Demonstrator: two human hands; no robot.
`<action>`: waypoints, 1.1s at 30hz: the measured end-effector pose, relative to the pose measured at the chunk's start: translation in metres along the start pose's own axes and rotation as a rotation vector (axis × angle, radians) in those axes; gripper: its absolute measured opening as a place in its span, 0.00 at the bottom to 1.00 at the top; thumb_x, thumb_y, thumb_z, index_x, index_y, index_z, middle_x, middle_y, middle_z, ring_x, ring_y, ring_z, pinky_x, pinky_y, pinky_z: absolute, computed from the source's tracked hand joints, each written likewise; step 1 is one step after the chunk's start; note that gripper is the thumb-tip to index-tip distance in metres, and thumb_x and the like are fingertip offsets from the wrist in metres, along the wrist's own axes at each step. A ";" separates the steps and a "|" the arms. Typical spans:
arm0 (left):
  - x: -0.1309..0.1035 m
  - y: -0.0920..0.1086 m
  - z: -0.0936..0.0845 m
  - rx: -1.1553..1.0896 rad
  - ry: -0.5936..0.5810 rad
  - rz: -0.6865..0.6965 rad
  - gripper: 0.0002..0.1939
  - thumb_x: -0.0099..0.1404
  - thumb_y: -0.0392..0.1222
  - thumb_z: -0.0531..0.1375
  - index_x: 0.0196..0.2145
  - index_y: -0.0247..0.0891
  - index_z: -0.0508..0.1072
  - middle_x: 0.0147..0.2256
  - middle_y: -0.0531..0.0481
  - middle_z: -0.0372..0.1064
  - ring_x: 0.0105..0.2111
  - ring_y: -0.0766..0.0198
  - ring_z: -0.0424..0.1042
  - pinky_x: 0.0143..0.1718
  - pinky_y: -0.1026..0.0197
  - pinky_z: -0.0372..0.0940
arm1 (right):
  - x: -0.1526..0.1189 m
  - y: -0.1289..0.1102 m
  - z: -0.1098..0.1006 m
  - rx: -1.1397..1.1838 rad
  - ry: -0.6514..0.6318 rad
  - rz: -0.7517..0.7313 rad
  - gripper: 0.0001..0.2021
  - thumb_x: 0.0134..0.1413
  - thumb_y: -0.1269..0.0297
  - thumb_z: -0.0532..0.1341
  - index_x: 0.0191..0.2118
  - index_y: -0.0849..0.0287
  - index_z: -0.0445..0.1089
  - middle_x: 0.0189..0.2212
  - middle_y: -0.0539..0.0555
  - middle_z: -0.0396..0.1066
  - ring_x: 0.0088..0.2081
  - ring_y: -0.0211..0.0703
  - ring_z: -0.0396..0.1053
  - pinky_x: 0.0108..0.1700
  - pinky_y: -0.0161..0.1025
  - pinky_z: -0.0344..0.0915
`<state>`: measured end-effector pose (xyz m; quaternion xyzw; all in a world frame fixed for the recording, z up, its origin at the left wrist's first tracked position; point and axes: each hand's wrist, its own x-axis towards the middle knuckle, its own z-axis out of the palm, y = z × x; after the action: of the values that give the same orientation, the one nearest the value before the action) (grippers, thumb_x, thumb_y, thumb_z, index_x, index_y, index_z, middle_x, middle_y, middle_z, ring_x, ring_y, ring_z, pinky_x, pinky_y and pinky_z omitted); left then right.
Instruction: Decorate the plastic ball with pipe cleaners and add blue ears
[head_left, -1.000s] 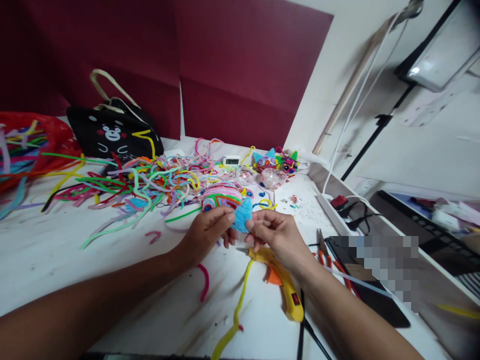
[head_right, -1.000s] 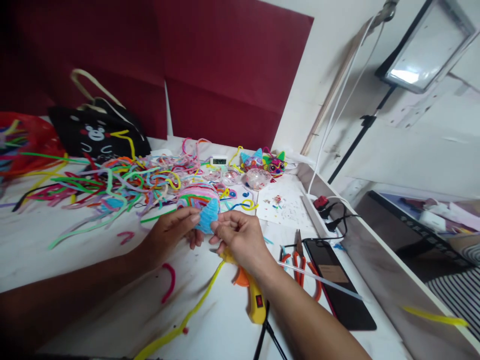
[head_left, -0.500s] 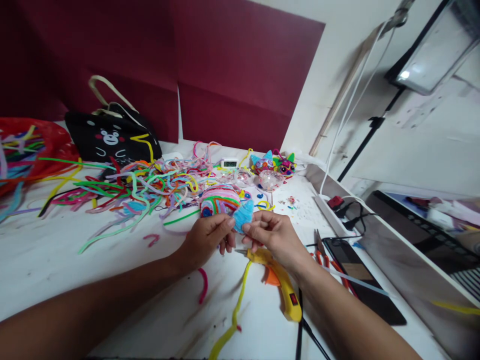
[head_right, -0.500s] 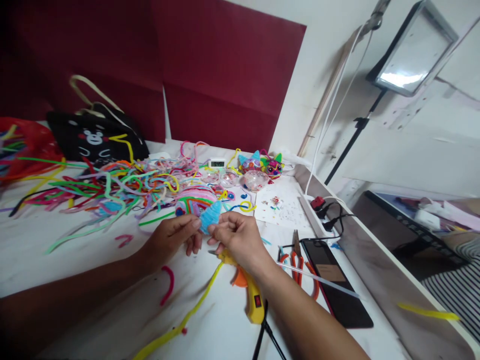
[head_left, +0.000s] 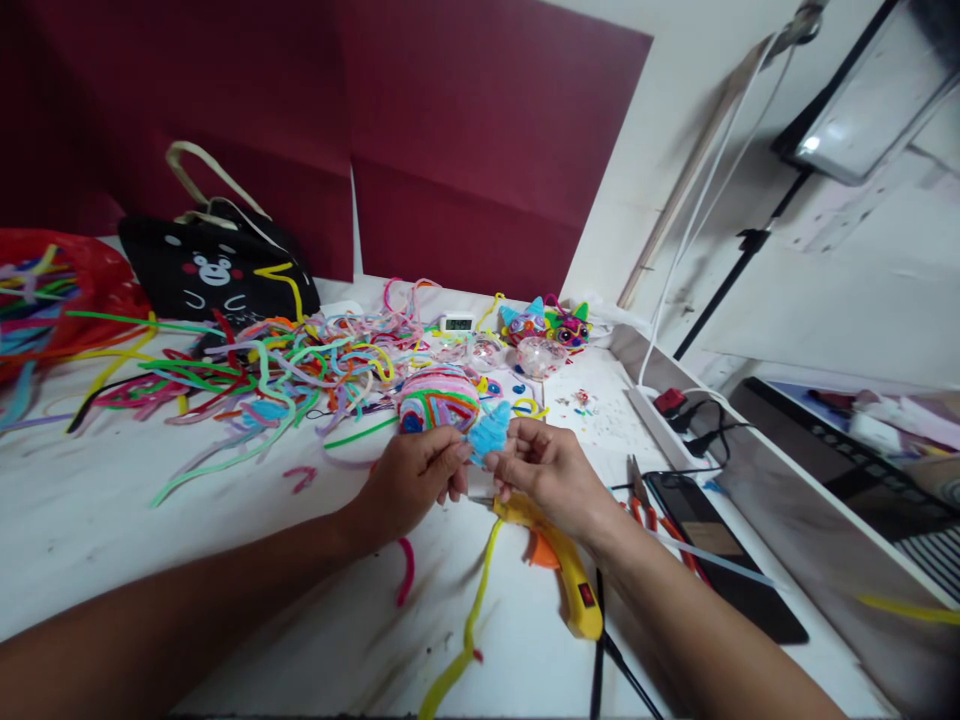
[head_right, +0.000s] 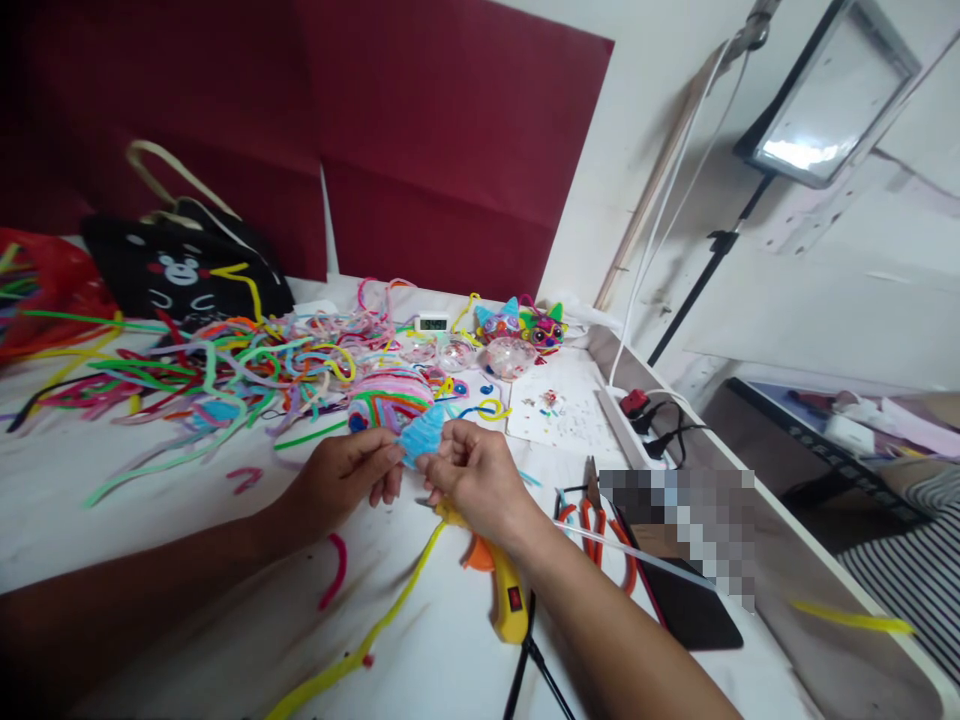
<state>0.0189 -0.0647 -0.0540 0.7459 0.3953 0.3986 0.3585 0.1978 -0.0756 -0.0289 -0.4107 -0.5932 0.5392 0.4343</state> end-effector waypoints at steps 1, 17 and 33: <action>0.000 0.001 0.000 0.038 0.008 0.017 0.18 0.68 0.44 0.51 0.22 0.35 0.67 0.18 0.53 0.67 0.17 0.71 0.64 0.21 0.69 0.60 | 0.000 0.000 0.000 -0.010 0.001 -0.008 0.17 0.41 0.59 0.70 0.23 0.58 0.60 0.16 0.44 0.65 0.17 0.33 0.64 0.22 0.31 0.60; 0.004 -0.007 0.002 -0.251 -0.110 -0.067 0.19 0.69 0.53 0.49 0.29 0.35 0.65 0.23 0.51 0.69 0.20 0.68 0.67 0.19 0.67 0.62 | 0.004 0.005 -0.007 -0.077 -0.009 -0.032 0.17 0.45 0.63 0.67 0.21 0.57 0.56 0.15 0.41 0.57 0.16 0.31 0.57 0.20 0.30 0.54; 0.002 -0.004 0.001 -0.135 -0.034 -0.051 0.17 0.68 0.47 0.53 0.25 0.35 0.65 0.18 0.55 0.66 0.15 0.72 0.64 0.17 0.70 0.59 | 0.002 0.001 -0.003 -0.066 -0.018 -0.044 0.15 0.43 0.60 0.69 0.23 0.58 0.62 0.16 0.43 0.60 0.18 0.32 0.57 0.22 0.32 0.55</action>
<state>0.0187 -0.0615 -0.0572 0.7163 0.3801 0.4024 0.4249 0.1999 -0.0733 -0.0294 -0.4068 -0.6235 0.5131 0.4271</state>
